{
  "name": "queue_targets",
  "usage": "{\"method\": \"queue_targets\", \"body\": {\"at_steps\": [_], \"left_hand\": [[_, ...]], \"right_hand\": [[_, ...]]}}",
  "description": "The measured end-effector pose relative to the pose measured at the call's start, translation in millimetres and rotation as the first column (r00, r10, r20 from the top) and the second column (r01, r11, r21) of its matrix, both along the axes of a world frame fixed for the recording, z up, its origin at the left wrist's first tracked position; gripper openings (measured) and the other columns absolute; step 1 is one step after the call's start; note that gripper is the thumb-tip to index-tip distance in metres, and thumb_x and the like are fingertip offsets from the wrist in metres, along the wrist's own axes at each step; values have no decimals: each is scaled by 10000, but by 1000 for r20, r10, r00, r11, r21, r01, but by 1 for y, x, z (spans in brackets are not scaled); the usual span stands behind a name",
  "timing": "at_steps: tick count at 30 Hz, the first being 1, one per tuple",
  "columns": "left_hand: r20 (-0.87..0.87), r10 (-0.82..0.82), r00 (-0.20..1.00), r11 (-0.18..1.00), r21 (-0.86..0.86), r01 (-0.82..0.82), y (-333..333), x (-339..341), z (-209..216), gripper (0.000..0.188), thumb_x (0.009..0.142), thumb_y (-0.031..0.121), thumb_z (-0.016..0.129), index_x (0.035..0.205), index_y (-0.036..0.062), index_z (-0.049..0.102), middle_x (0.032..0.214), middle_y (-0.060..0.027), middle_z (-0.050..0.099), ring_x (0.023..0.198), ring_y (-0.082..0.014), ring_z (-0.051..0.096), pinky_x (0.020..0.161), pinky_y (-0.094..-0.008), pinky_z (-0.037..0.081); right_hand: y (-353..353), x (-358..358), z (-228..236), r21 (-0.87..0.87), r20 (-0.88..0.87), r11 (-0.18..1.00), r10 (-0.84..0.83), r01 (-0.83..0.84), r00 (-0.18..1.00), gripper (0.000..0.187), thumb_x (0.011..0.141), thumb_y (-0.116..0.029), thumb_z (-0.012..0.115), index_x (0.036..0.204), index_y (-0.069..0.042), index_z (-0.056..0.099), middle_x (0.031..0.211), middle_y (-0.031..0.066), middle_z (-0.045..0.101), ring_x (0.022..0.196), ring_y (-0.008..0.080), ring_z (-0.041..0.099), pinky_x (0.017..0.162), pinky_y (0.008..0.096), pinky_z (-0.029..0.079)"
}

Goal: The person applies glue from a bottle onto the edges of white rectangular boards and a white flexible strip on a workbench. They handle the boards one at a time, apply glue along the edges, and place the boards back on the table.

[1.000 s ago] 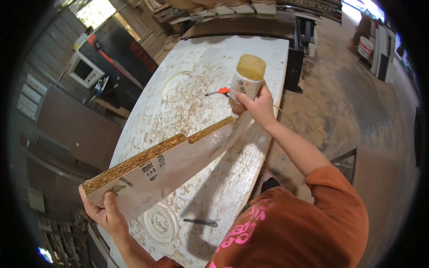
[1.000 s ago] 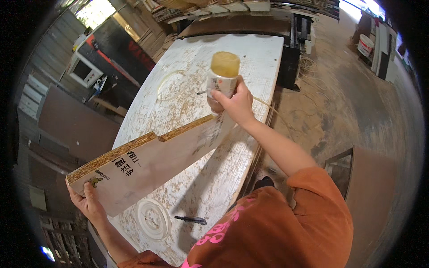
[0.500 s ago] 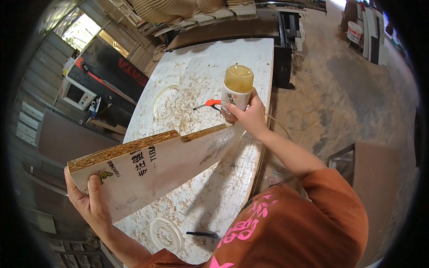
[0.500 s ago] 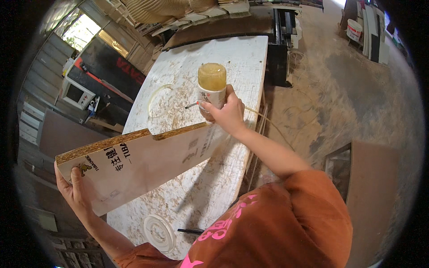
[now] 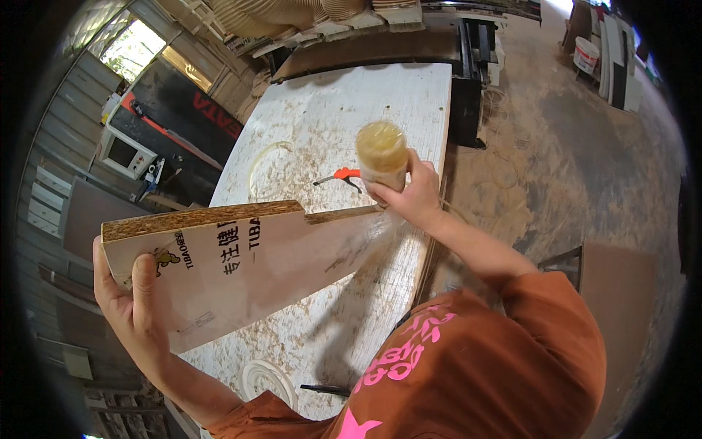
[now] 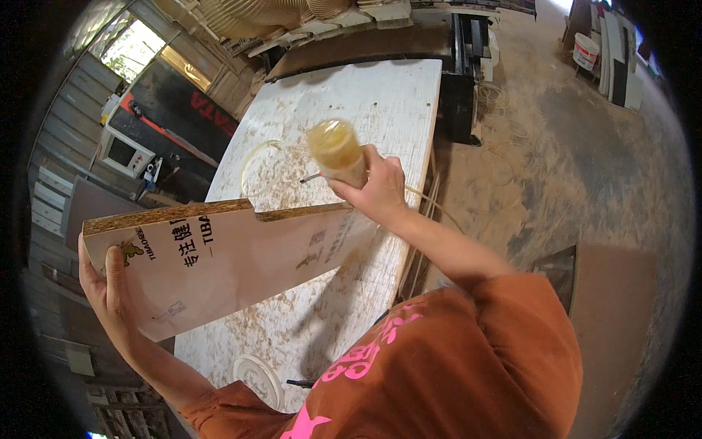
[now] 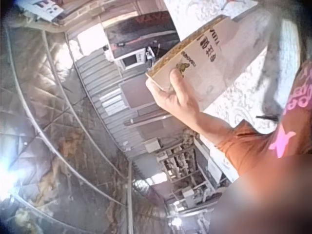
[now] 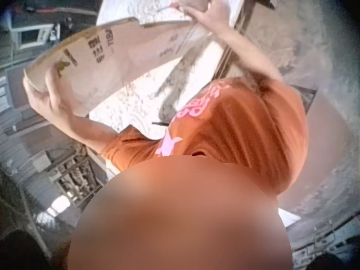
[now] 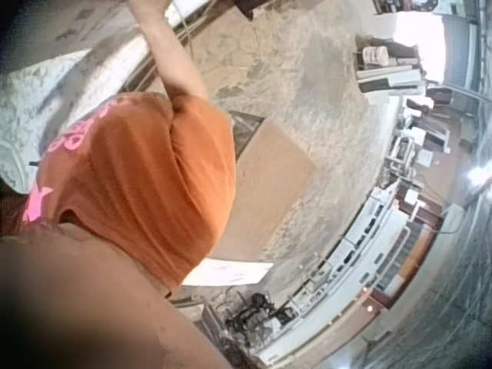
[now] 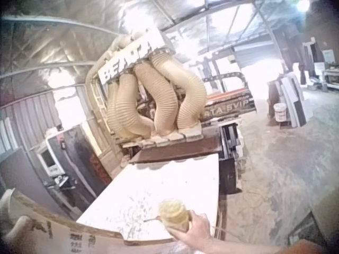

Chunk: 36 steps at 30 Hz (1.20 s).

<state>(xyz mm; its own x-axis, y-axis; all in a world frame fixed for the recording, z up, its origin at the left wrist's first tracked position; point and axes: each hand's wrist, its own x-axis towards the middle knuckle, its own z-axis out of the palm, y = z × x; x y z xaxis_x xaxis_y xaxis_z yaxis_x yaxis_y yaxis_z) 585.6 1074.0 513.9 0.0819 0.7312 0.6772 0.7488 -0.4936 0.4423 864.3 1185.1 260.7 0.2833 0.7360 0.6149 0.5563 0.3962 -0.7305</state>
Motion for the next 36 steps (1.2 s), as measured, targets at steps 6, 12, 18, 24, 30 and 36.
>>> {"method": "queue_targets", "body": {"at_steps": [6,12,18,24,30,36], "left_hand": [[17,-10,1000,1000,-7,10,9,10,2,304,903,248,626,1081,15,546,849,-22,579,751,-67,511,687,-199,403],[2,-53,999,998,-15,53,13,12,4,320,894,262,633,1084,19,548,845,-28,589,742,-68,527,678,-202,417],[-2,-11,1000,1000,-20,11,14,5,3,330,893,271,642,1090,22,553,852,-30,596,764,-69,537,691,-202,427],[-13,-76,997,997,-17,75,16,2,4,335,896,281,644,1088,21,554,852,-27,591,771,-66,532,693,-200,425],[-2,-60,998,998,-5,60,14,5,2,304,902,258,635,1062,15,550,856,-18,573,759,-66,513,686,-202,413],[-17,-118,993,992,-40,117,15,1,4,313,910,248,619,1103,13,545,883,-27,580,794,-76,524,713,-216,424]], "right_hand": [[0,1,6,-16,-85,998,53,-54,995,501,675,-347,795,1001,-66,539,870,120,671,749,267,625,771,393,434],[-1,9,4,-70,-65,990,114,-119,991,544,695,-322,788,1089,-51,528,964,124,675,876,260,664,792,369,504],[-2,7,-7,-34,-346,990,114,-134,931,548,719,-308,780,1105,-14,526,1016,151,662,934,260,657,813,362,512],[1,6,-5,-32,-368,988,132,-154,920,531,719,-302,778,1088,-15,527,995,146,661,929,250,647,822,361,511],[0,4,-3,-35,18,999,-32,33,999,517,711,-358,765,1057,-37,553,876,137,670,829,284,644,756,397,494],[6,17,-7,-27,-460,987,130,-160,878,483,737,-276,766,1074,-13,542,997,136,648,873,221,636,809,358,502]]}}
